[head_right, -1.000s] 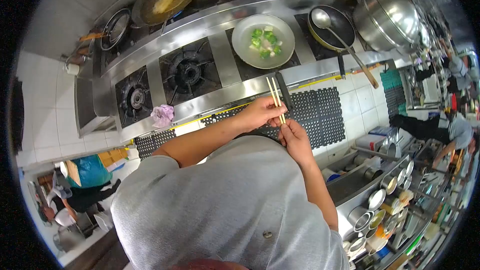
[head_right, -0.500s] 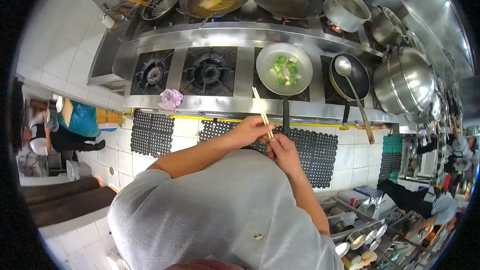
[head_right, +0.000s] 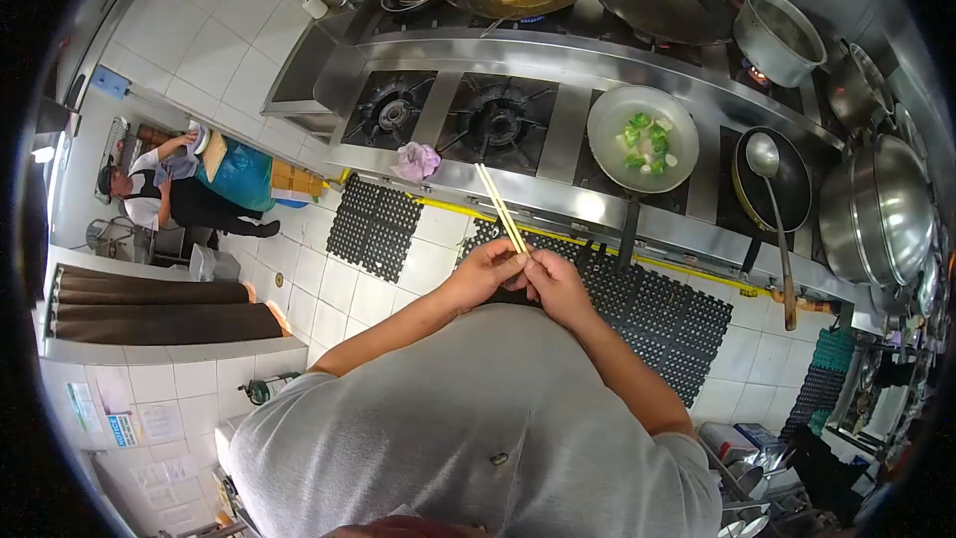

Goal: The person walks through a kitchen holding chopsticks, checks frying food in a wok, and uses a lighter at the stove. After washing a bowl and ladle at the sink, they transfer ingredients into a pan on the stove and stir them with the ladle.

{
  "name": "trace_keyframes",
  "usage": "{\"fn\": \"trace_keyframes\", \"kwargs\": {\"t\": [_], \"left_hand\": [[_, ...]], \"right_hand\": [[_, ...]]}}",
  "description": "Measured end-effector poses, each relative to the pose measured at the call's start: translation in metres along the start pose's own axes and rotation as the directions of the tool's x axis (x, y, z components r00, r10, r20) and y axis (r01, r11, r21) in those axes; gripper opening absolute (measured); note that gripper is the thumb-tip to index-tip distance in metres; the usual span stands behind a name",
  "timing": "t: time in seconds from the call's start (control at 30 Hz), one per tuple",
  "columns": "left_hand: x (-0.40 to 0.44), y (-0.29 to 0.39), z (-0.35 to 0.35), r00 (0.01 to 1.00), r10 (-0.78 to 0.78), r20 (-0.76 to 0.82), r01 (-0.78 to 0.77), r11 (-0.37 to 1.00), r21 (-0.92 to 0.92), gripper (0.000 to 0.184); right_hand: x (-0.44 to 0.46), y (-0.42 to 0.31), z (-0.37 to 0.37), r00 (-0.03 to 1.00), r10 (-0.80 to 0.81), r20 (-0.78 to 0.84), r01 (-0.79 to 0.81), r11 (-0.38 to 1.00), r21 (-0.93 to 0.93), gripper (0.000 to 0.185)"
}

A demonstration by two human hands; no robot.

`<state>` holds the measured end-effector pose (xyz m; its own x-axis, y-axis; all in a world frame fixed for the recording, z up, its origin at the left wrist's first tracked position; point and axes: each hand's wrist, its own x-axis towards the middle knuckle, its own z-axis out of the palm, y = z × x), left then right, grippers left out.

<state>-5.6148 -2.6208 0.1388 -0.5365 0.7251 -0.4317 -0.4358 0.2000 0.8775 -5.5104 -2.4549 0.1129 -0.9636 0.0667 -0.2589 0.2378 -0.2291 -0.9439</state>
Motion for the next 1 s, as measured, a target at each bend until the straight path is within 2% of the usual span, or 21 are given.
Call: {"fn": "trace_keyframes", "kwargs": {"t": [0.1,0.13,0.17,0.23,0.27,0.3,0.33,0.37,0.4,0.43,0.5,0.57,0.6,0.67,0.7,0.77,0.8,0.83,0.9,0.93,1.0], "left_hand": [[-0.002,-0.002,-0.018,0.996,0.046,-0.074,-0.056,0.988,-0.147,0.021],[-0.001,-0.001,-0.025,0.995,0.07,-0.067,-0.08,0.984,-0.157,0.02],[0.003,-0.001,-0.034,0.999,0.05,-0.015,-0.052,0.988,-0.149,0.02],[0.021,-0.006,-0.053,0.989,0.114,-0.099,-0.128,0.981,-0.146,0.014],[0.036,-0.01,-0.067,0.965,0.196,-0.173,-0.201,0.98,-0.011,0.014],[0.044,0.004,-0.082,0.943,0.308,-0.128,-0.292,0.948,0.13,0.017],[0.056,0.012,-0.091,0.923,0.327,-0.202,-0.33,0.944,0.018,0.02],[0.078,0.008,-0.128,0.914,0.401,-0.056,-0.395,0.913,0.099,0.026],[0.086,0.029,-0.137,0.928,0.372,-0.013,-0.366,0.92,0.141,0.028],[0.094,0.048,-0.145,0.944,0.33,0.005,-0.319,0.909,0.266,0.031],[0.113,0.066,-0.178,0.952,0.283,0.115,-0.305,0.878,0.368,0.027],[0.138,0.073,-0.221,0.959,0.112,0.262,-0.206,0.906,0.369,0.025],[0.144,0.082,-0.239,0.946,0.086,0.314,-0.208,0.902,0.379,0.025],[0.16,0.097,-0.251,0.863,-0.074,0.5,-0.354,0.619,0.701,0.023],[0.158,0.104,-0.253,0.826,-0.117,0.552,-0.383,0.602,0.701,0.023],[0.177,0.105,-0.257,0.687,-0.171,0.707,-0.537,0.537,0.651,0.023],[0.187,0.104,-0.255,0.61,-0.151,0.778,-0.638,0.488,0.596,0.023],[0.194,0.107,-0.247,0.567,-0.189,0.801,-0.658,0.482,0.579,0.023],[0.197,0.115,-0.224,0.551,-0.338,0.763,-0.539,0.554,0.634,0.022],[0.195,0.118,-0.213,0.506,-0.344,0.791,-0.553,0.575,0.603,0.021],[0.191,0.119,-0.192,0.447,-0.371,0.814,-0.59,0.562,0.58,0.021]], "right_hand": [[0.02,0.006,0.01,0.997,-0.056,0.062,0.059,0.997,-0.05,0.023],[0.028,0.007,0.011,0.998,-0.054,0.035,0.055,0.997,-0.047,0.023],[0.035,-0.003,0.014,0.996,-0.041,0.082,0.05,0.994,-0.102,0.023],[0.046,-0.019,0.017,0.996,0.027,0.087,-0.012,0.986,-0.166,0.023],[0.056,-0.009,0.012,0.989,-0.092,0.116,0.119,0.959,-0.256,0.022],[0.065,0.0,0.007,0.988,-0.096,0.122,0.134,0.925,-0.356,0.025],[0.081,0.016,0.002,0.985,-0.124,0.122,0.167,0.873,-0.459,0.029],[0.091,0.021,0.003,0.995,-0.099,0.017,0.095,0.881,-0.463,0.036],[0.09,-0.001,0.008,0.992,-0.024,-0.126,-0.042,0.867,-0.496,0.041],[0.117,0.034,0.006,0.966,-0.165,-0.197,0.034,0.842,-0.538,0.04],[0.116,0.009,0.021,0.926,-0.077,-0.369,-0.097,0.898,-0.429,0.039],[0.133,0.029,0.038,0.862,-0.082,-0.501,-0.065,0.961,-0.27,0.038],[0.143,0.032,0.054,0.831,-0.077,-0.551,-0.075,0.966,-0.247,0.038],[0.148,0.038,0.075,0.778,-0.04,-0.627,-0.133,0.965,-0.227,0.037],[0.138,0.035,0.091,0.729,-0.029,-0.684,-0.136,0.973,-0.186,0.037],[0.131,0.038,0.113,0.597,0.024,-0.802,-0.008,1.0,0.024,0.038],[0.122,0.039,0.124,0.546,0.031,-0.837,0.036,0.998,0.06,0.04],[0.117,0.046,0.136,0.499,0.047,-0.865,0.052,0.995,0.085,0.04],[0.109,0.059,0.158,0.445,0.117,-0.888,-0.002,0.992,0.129,0.041],[0.108,0.062,0.17,0.441,0.167,-0.882,0.029,0.979,0.2,0.042],[0.103,0.061,0.188,0.355,0.186,-0.916,0.078,0.971,0.227,0.042]]}}
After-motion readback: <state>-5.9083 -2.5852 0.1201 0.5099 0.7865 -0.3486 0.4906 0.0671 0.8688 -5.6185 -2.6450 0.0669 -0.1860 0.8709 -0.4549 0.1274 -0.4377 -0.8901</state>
